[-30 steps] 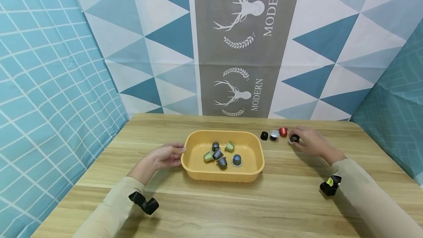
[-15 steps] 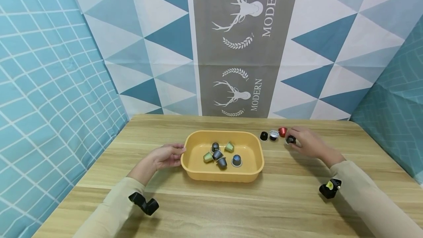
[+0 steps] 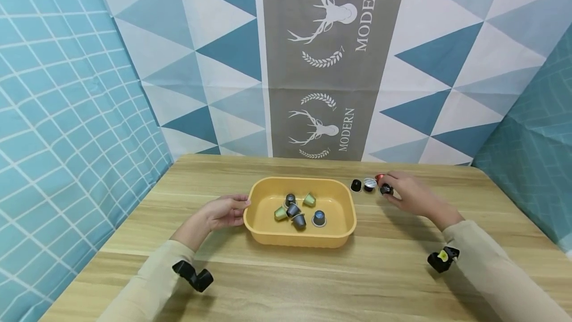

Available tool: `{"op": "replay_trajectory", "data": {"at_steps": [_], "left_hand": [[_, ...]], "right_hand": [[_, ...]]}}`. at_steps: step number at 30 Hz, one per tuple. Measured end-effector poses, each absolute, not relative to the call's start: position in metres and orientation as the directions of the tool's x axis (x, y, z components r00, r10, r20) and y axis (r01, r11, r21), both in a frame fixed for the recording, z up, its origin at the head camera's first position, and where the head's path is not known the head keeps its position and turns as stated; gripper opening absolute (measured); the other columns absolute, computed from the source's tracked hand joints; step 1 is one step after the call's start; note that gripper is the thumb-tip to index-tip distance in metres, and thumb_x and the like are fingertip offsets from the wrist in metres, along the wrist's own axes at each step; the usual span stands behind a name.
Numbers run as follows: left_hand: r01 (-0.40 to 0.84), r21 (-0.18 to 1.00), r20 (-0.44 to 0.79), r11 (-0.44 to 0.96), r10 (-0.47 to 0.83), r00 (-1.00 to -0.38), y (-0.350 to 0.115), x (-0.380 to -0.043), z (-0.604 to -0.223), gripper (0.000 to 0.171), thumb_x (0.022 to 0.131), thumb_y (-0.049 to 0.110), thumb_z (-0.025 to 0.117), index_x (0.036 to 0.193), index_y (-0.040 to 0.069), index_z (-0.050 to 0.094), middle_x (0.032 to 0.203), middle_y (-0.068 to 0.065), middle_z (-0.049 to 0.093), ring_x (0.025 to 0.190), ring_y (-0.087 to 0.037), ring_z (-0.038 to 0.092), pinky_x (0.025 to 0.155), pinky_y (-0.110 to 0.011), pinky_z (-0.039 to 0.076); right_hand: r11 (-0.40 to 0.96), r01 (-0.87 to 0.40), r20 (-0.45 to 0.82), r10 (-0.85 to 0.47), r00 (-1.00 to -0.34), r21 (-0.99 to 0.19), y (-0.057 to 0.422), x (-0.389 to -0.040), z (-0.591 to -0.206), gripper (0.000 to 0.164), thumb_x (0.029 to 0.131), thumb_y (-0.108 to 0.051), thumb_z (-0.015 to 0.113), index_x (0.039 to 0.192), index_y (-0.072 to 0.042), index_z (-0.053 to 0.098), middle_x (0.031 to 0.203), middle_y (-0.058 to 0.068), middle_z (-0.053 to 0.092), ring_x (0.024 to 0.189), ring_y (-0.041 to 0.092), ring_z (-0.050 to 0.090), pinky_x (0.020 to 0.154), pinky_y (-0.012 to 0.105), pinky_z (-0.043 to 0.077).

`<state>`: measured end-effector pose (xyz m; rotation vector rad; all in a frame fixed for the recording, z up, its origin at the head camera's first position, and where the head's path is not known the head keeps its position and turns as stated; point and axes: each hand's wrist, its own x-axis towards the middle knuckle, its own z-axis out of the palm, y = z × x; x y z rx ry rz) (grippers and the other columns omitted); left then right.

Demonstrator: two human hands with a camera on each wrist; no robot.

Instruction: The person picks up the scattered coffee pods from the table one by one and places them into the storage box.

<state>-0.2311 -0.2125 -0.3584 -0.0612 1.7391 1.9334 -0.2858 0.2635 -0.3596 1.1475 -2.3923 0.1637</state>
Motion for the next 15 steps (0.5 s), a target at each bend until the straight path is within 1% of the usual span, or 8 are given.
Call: {"op": "replay_trajectory", "data": {"at_steps": [4, 9, 15], "left_hand": [[-0.408, 0.912, -0.371, -0.030, 0.362, -0.855, -0.213, -0.231, -0.358, 0.017, 0.100, 0.008, 0.045, 0.116, 0.002, 0.045, 0.084, 0.002, 0.063, 0.078, -0.005, 0.062, 0.071, -0.020, 0.053], [-0.405, 0.914, -0.368, -0.027, 0.367, -0.854, -0.214, -0.231, -0.358, 0.018, 0.100, 0.009, 0.046, 0.117, 0.001, 0.044, 0.085, 0.002, 0.063, 0.079, -0.005, 0.062, 0.071, -0.020, 0.053], [-0.402, 0.915, -0.364, -0.026, 0.372, -0.854, -0.214, -0.231, -0.360, 0.020, 0.100, 0.009, 0.045, 0.118, 0.001, 0.043, 0.085, 0.002, 0.063, 0.079, -0.005, 0.062, 0.071, -0.020, 0.053]], "right_hand": [[0.618, -0.779, 0.502, -0.710, -0.494, 0.108, 0.258, -0.284, -0.357, 0.028, 0.071, -0.001, 0.081, 0.093, -0.007, 0.064, 0.090, 0.005, 0.065, 0.078, 0.016, 0.062, 0.065, 0.032, 0.054], [0.589, -0.799, 0.535, -0.716, -0.448, 0.119, 0.253, -0.283, -0.353, 0.029, 0.070, 0.001, 0.080, 0.094, -0.006, 0.064, 0.088, 0.004, 0.064, 0.077, 0.013, 0.061, 0.064, 0.031, 0.053], [0.571, -0.807, 0.539, -0.732, -0.416, 0.152, 0.247, -0.280, -0.348, 0.028, 0.069, 0.000, 0.081, 0.092, -0.006, 0.065, 0.085, 0.002, 0.061, 0.075, 0.012, 0.059, 0.064, 0.030, 0.052]]}}
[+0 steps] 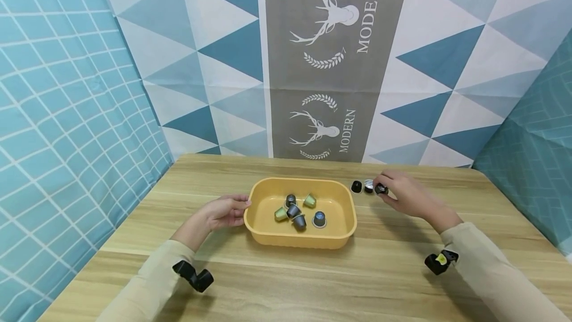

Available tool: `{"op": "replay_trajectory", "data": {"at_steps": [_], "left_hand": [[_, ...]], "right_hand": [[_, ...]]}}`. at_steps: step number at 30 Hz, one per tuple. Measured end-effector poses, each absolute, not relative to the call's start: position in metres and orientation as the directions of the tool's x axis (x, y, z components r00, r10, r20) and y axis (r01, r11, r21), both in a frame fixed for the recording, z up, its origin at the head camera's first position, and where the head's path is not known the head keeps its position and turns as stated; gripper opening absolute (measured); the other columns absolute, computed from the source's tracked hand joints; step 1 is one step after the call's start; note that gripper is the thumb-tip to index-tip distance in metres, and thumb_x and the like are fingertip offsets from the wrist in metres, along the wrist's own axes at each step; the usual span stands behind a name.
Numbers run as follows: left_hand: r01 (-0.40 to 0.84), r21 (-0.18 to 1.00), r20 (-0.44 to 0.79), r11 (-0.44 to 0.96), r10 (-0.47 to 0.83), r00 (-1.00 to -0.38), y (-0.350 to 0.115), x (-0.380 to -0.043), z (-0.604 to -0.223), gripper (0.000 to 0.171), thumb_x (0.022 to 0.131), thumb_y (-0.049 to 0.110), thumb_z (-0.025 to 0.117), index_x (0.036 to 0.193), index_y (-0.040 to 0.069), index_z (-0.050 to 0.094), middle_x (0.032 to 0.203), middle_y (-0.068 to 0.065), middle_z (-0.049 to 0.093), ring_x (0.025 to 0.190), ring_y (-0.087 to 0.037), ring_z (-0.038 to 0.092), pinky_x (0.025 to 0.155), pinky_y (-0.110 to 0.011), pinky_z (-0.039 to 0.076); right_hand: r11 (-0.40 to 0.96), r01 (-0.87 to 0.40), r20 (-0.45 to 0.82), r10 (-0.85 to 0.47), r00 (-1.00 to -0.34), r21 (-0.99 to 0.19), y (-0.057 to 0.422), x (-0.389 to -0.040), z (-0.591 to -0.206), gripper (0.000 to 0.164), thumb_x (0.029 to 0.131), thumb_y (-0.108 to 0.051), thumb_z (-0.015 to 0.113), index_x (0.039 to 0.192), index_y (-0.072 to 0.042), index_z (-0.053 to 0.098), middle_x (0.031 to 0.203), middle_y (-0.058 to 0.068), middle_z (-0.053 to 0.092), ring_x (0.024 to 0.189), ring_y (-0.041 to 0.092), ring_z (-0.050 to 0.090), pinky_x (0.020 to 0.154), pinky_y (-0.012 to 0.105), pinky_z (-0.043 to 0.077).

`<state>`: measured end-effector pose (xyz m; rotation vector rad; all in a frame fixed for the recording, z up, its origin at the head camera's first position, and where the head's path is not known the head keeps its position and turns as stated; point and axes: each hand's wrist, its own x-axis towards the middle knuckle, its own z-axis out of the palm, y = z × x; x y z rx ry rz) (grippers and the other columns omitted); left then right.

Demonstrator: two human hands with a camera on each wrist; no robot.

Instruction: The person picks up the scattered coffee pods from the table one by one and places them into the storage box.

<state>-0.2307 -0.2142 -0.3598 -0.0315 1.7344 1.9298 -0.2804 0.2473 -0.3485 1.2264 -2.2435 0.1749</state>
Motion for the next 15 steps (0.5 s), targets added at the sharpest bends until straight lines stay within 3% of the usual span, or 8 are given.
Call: {"op": "replay_trajectory", "data": {"at_steps": [15], "left_hand": [[-0.396, 0.918, -0.359, -0.022, 0.380, -0.853, -0.214, -0.230, -0.360, 0.013, 0.100, 0.008, 0.045, 0.112, 0.003, 0.045, 0.083, 0.003, 0.062, 0.078, -0.005, 0.061, 0.071, -0.020, 0.052]], "right_hand": [[0.579, -0.792, 0.546, -0.735, -0.402, 0.196, 0.235, -0.272, -0.339, 0.031, 0.067, -0.005, 0.084, 0.092, -0.007, 0.066, 0.088, 0.004, 0.064, 0.084, 0.021, 0.063, 0.075, 0.042, 0.053]]}}
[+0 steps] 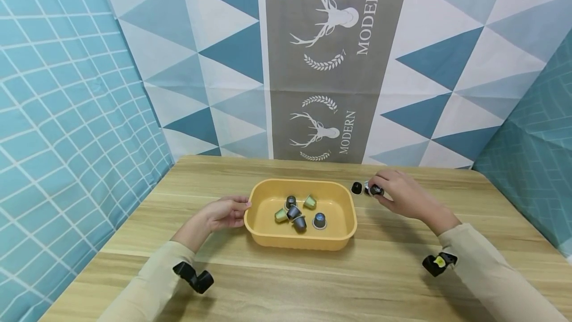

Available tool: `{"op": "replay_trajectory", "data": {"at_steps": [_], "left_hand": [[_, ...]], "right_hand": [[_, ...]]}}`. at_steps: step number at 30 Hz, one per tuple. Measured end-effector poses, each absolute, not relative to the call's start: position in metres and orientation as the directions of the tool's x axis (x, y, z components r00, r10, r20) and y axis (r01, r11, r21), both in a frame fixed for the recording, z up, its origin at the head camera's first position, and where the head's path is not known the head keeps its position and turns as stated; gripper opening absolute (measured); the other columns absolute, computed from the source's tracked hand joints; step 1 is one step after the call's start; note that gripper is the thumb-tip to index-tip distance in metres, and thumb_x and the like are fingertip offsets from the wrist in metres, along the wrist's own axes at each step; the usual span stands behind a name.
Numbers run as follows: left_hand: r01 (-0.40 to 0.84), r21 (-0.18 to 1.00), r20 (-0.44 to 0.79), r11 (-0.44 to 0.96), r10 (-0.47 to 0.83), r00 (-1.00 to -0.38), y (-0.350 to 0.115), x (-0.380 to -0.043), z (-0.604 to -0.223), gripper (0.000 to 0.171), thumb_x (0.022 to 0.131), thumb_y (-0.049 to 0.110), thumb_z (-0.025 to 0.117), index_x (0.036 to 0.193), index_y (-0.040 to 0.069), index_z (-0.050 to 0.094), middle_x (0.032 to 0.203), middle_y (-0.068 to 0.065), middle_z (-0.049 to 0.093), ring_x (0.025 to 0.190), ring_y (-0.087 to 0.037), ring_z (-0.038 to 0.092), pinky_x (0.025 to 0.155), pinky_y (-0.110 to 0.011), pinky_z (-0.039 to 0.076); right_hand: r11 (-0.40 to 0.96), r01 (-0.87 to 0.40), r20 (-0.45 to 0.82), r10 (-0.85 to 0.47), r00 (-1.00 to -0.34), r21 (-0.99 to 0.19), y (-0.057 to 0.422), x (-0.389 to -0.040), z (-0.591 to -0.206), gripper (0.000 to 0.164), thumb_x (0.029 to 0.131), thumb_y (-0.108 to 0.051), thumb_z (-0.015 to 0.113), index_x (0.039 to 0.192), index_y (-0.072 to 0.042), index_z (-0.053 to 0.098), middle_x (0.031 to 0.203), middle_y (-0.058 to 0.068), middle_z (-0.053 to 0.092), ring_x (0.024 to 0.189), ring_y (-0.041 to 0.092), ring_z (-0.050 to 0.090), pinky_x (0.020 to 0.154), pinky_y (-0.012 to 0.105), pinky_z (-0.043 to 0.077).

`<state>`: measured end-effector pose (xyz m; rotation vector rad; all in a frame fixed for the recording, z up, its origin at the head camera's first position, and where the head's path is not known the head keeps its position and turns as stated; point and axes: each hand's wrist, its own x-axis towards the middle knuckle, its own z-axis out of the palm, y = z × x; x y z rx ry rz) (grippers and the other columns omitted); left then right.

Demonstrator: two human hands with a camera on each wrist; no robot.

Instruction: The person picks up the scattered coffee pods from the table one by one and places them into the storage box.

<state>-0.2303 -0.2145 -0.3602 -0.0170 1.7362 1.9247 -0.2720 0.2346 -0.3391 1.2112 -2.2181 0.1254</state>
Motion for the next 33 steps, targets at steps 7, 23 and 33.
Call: {"op": "replay_trajectory", "data": {"at_steps": [7, 23, 33], "left_hand": [[-0.400, 0.916, -0.365, -0.019, 0.375, -0.852, -0.214, -0.230, -0.361, 0.008, 0.100, 0.008, 0.046, 0.107, 0.006, 0.048, 0.082, 0.003, 0.062, 0.076, -0.005, 0.061, 0.068, -0.019, 0.052], [-0.393, 0.920, -0.360, -0.010, 0.379, -0.853, -0.214, -0.230, -0.359, 0.015, 0.100, 0.009, 0.045, 0.114, 0.003, 0.046, 0.083, 0.002, 0.063, 0.077, -0.005, 0.062, 0.068, -0.019, 0.053], [-0.398, 0.917, -0.364, -0.018, 0.371, -0.855, -0.214, -0.230, -0.358, 0.016, 0.100, 0.008, 0.045, 0.114, 0.002, 0.046, 0.083, 0.002, 0.063, 0.077, -0.006, 0.062, 0.070, -0.020, 0.053]], "right_hand": [[0.581, -0.790, 0.543, -0.736, -0.405, 0.198, 0.230, -0.268, -0.336, 0.032, 0.067, -0.005, 0.084, 0.093, -0.007, 0.066, 0.088, 0.003, 0.064, 0.086, 0.021, 0.063, 0.079, 0.044, 0.053], [0.573, -0.795, 0.525, -0.747, -0.407, 0.199, 0.215, -0.263, -0.326, 0.029, 0.071, -0.010, 0.083, 0.094, -0.009, 0.067, 0.090, 0.002, 0.065, 0.087, 0.020, 0.062, 0.078, 0.042, 0.052], [0.545, -0.822, 0.529, -0.752, -0.392, 0.166, 0.204, -0.264, -0.324, 0.029, 0.072, -0.009, 0.082, 0.096, -0.009, 0.067, 0.091, 0.002, 0.065, 0.086, 0.018, 0.061, 0.079, 0.042, 0.051]]}}
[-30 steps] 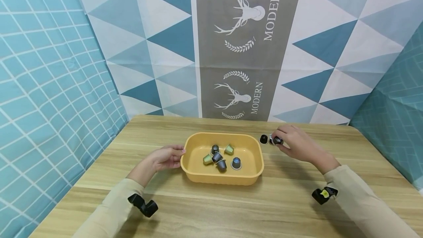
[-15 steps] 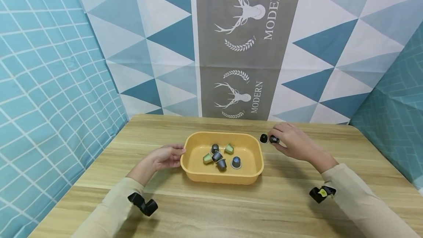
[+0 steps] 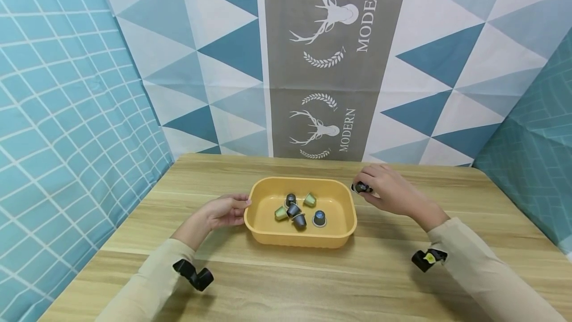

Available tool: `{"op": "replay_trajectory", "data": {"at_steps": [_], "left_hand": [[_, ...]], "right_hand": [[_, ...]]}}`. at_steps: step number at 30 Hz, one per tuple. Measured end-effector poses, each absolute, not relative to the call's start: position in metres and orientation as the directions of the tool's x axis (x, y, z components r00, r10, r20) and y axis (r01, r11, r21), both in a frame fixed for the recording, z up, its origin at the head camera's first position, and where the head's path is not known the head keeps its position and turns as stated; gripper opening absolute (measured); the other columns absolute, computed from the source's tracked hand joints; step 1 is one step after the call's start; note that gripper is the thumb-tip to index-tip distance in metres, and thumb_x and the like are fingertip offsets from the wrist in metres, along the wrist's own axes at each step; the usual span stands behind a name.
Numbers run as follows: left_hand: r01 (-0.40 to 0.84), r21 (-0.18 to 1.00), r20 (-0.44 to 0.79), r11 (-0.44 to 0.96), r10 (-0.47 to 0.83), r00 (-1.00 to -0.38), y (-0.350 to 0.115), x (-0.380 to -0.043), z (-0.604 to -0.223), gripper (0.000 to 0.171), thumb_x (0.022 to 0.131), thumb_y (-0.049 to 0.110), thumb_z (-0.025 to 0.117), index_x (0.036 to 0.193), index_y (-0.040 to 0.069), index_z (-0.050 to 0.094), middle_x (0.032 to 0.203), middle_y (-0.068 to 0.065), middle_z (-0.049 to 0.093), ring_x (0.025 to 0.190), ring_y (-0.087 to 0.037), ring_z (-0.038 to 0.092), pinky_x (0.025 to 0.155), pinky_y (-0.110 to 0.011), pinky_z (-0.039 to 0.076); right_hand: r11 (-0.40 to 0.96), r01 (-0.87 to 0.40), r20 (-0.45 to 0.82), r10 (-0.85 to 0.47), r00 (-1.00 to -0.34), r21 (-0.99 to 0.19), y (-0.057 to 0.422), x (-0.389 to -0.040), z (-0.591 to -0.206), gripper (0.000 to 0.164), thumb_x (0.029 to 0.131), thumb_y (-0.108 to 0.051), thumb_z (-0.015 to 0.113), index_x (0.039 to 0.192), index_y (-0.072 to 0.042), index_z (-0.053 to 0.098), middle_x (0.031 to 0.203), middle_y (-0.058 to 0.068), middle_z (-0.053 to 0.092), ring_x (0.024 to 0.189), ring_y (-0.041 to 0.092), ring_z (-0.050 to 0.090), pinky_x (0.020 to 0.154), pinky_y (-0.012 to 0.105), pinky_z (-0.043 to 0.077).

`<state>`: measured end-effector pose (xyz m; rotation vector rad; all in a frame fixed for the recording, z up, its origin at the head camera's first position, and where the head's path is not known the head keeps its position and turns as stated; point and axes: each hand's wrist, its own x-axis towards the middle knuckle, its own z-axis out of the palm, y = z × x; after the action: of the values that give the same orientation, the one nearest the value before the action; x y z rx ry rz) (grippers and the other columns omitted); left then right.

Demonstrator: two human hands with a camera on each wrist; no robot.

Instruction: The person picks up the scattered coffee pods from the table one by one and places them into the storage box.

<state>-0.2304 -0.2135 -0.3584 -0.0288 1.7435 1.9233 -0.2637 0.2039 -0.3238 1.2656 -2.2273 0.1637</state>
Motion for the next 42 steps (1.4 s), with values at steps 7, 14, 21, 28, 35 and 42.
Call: {"op": "replay_trajectory", "data": {"at_steps": [7, 14, 21, 28, 35, 42], "left_hand": [[-0.403, 0.915, -0.366, -0.026, 0.368, -0.855, -0.214, -0.232, -0.357, 0.020, 0.100, 0.008, 0.045, 0.118, 0.000, 0.043, 0.085, 0.002, 0.062, 0.078, -0.005, 0.061, 0.072, -0.020, 0.053], [-0.402, 0.916, -0.372, -0.008, 0.365, -0.854, -0.214, -0.232, -0.357, 0.019, 0.100, 0.008, 0.043, 0.118, 0.001, 0.043, 0.084, 0.002, 0.062, 0.078, -0.005, 0.060, 0.071, -0.020, 0.053], [-0.401, 0.916, -0.369, -0.011, 0.365, -0.854, -0.213, -0.231, -0.356, 0.022, 0.100, 0.009, 0.045, 0.120, 0.000, 0.042, 0.084, 0.003, 0.063, 0.078, -0.005, 0.061, 0.070, -0.020, 0.053], [-0.400, 0.917, -0.369, -0.008, 0.368, -0.854, -0.213, -0.231, -0.357, 0.016, 0.100, 0.009, 0.045, 0.115, 0.002, 0.044, 0.083, 0.003, 0.063, 0.077, -0.006, 0.061, 0.069, -0.019, 0.052], [-0.406, 0.913, -0.364, -0.039, 0.372, -0.854, -0.213, -0.230, -0.358, 0.022, 0.100, 0.008, 0.046, 0.119, 0.000, 0.041, 0.084, 0.002, 0.063, 0.079, -0.006, 0.061, 0.072, -0.021, 0.053], [-0.407, 0.913, -0.367, -0.033, 0.370, -0.853, -0.213, -0.231, -0.359, 0.020, 0.100, 0.008, 0.045, 0.118, 0.001, 0.041, 0.084, 0.002, 0.063, 0.079, -0.006, 0.061, 0.071, -0.021, 0.053]], "right_hand": [[0.521, -0.840, 0.531, -0.760, -0.375, 0.153, 0.194, -0.266, -0.321, 0.027, 0.074, -0.010, 0.082, 0.097, -0.011, 0.066, 0.090, 0.000, 0.063, 0.084, 0.015, 0.058, 0.080, 0.040, 0.051], [0.492, -0.853, 0.524, -0.780, -0.343, 0.174, 0.184, -0.266, -0.316, 0.027, 0.074, -0.011, 0.081, 0.096, -0.011, 0.066, 0.090, -0.001, 0.063, 0.081, 0.014, 0.056, 0.075, 0.036, 0.050], [0.470, -0.860, 0.517, -0.796, -0.314, 0.201, 0.169, -0.267, -0.310, 0.028, 0.076, -0.013, 0.080, 0.099, -0.011, 0.065, 0.094, 0.001, 0.064, 0.084, 0.016, 0.056, 0.073, 0.032, 0.048], [0.460, -0.856, 0.504, -0.811, -0.297, 0.236, 0.155, -0.269, -0.308, 0.029, 0.076, -0.016, 0.080, 0.100, -0.012, 0.065, 0.094, 0.000, 0.064, 0.085, 0.016, 0.058, 0.072, 0.032, 0.046], [0.438, -0.874, 0.497, -0.818, -0.291, 0.209, 0.142, -0.269, -0.305, 0.029, 0.078, -0.016, 0.079, 0.103, -0.011, 0.066, 0.096, 0.000, 0.065, 0.089, 0.017, 0.059, 0.080, 0.034, 0.049], [0.417, -0.892, 0.468, -0.833, -0.297, 0.176, 0.128, -0.272, -0.302, 0.023, 0.081, -0.017, 0.076, 0.101, -0.013, 0.065, 0.097, -0.001, 0.064, 0.090, 0.015, 0.058, 0.082, 0.033, 0.050]]}}
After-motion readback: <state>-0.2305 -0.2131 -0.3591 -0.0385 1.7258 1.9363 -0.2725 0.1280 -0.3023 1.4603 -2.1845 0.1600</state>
